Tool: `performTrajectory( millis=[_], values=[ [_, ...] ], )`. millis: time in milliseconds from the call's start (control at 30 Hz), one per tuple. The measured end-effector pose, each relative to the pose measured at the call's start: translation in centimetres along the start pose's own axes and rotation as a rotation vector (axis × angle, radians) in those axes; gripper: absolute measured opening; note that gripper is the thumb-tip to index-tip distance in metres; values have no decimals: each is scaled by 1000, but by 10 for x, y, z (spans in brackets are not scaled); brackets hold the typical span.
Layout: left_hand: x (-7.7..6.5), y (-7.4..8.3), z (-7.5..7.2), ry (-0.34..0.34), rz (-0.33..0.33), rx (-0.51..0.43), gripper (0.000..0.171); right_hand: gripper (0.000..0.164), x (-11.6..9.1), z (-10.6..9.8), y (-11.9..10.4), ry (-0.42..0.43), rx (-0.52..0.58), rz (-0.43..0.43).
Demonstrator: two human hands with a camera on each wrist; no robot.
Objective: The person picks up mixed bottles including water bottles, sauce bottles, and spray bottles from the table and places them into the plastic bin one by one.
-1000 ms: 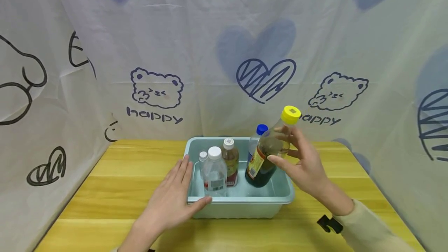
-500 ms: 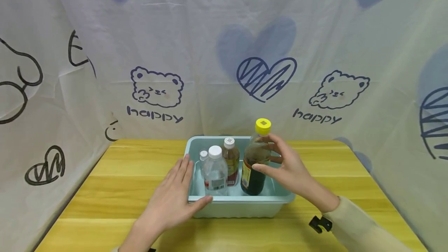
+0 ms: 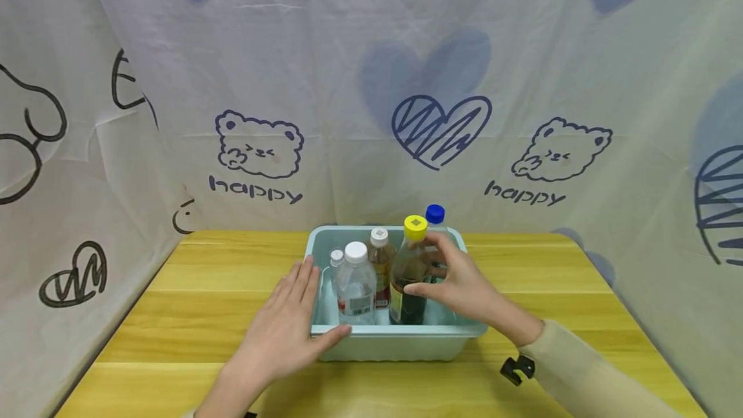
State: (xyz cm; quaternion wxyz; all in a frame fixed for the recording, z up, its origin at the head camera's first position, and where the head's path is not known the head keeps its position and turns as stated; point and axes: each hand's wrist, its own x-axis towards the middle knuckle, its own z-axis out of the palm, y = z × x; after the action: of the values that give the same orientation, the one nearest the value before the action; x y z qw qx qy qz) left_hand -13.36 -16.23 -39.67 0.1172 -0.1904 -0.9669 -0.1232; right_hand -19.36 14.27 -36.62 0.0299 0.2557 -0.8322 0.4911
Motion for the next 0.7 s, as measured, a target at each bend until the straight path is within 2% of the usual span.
performTrajectory(
  millis=[500,700],
  values=[
    [-2,3,0,-5,1,-4,112,85,-2,5,10,-59,52,134],
    [-3,2,0,-3,-8,-10,112,90,-1,4,10,-60,21,160]
  ],
)
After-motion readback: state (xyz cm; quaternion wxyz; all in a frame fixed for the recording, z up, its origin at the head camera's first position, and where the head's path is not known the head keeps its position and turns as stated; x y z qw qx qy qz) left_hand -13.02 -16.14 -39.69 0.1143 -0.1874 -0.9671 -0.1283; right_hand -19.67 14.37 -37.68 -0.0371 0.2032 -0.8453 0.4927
